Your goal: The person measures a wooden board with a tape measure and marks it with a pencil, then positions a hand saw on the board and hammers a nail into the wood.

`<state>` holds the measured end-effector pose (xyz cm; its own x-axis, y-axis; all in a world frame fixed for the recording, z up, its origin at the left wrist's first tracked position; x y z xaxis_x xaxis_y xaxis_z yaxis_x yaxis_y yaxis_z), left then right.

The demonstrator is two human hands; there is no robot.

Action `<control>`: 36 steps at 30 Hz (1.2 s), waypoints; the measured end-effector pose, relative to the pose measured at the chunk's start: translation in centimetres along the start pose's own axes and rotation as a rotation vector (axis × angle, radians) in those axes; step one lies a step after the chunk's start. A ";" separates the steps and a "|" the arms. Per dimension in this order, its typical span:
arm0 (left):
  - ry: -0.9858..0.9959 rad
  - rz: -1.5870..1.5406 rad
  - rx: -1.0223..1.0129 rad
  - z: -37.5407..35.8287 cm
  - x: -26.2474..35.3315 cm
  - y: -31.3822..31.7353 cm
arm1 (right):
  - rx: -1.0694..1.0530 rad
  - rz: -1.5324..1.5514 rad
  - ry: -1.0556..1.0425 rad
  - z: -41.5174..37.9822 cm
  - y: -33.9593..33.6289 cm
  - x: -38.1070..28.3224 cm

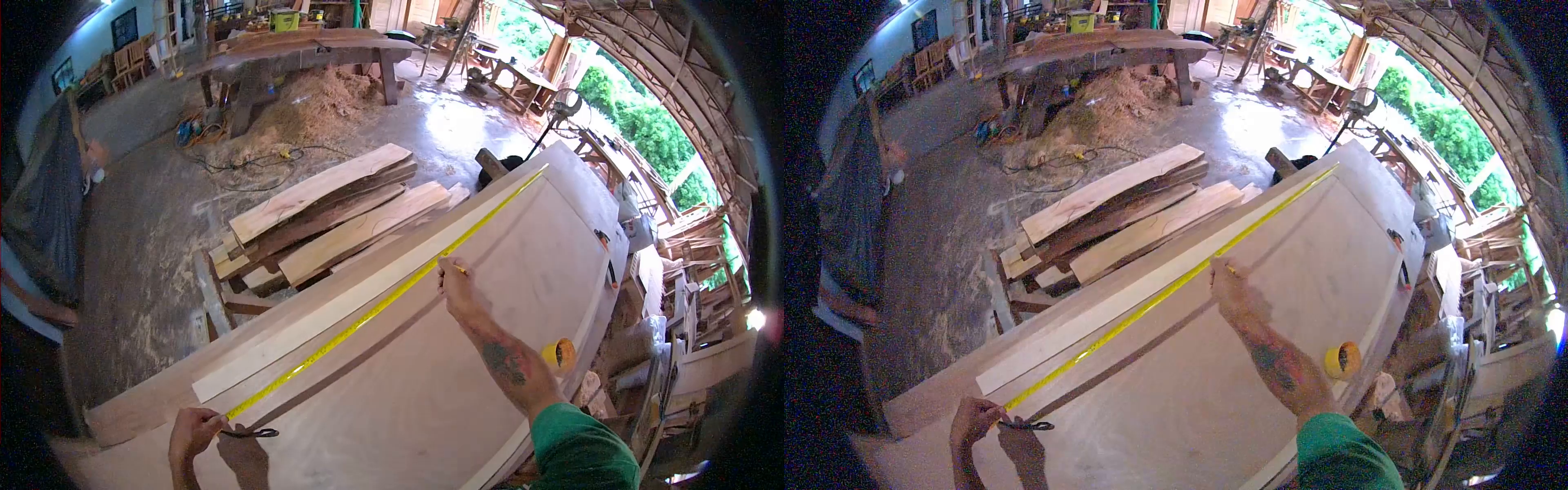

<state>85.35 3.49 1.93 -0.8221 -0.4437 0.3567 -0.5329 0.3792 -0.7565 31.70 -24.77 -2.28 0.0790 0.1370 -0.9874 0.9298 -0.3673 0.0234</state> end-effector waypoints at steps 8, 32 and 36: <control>-0.045 -0.009 -0.014 -0.5 -0.8 -0.2 | -0.056 -0.216 -0.104 2.7 -1.4 5.0; -0.042 0.271 0.310 6.7 -2.5 -1.7 | -1.214 -0.102 0.095 -19.1 24.5 -0.5; -0.077 0.228 0.035 8.2 -2.8 -2.0 | -1.322 -0.190 0.267 -22.7 28.9 3.3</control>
<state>90.32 -2.67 -2.06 -0.9020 -0.4109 0.1324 -0.3266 0.4488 -0.8318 67.02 -14.08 -1.35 -0.1614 0.3136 -0.9357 0.5690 0.8042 0.1714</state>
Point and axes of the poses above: each hand's wrist, its own z-axis towards the middle knuckle, its own y-axis out of the palm, x = y × z, the point moved 7 cm from there along z, towards the middle knuckle, and after that the axes turned 13 degrees about z, right-handed, at the moved point
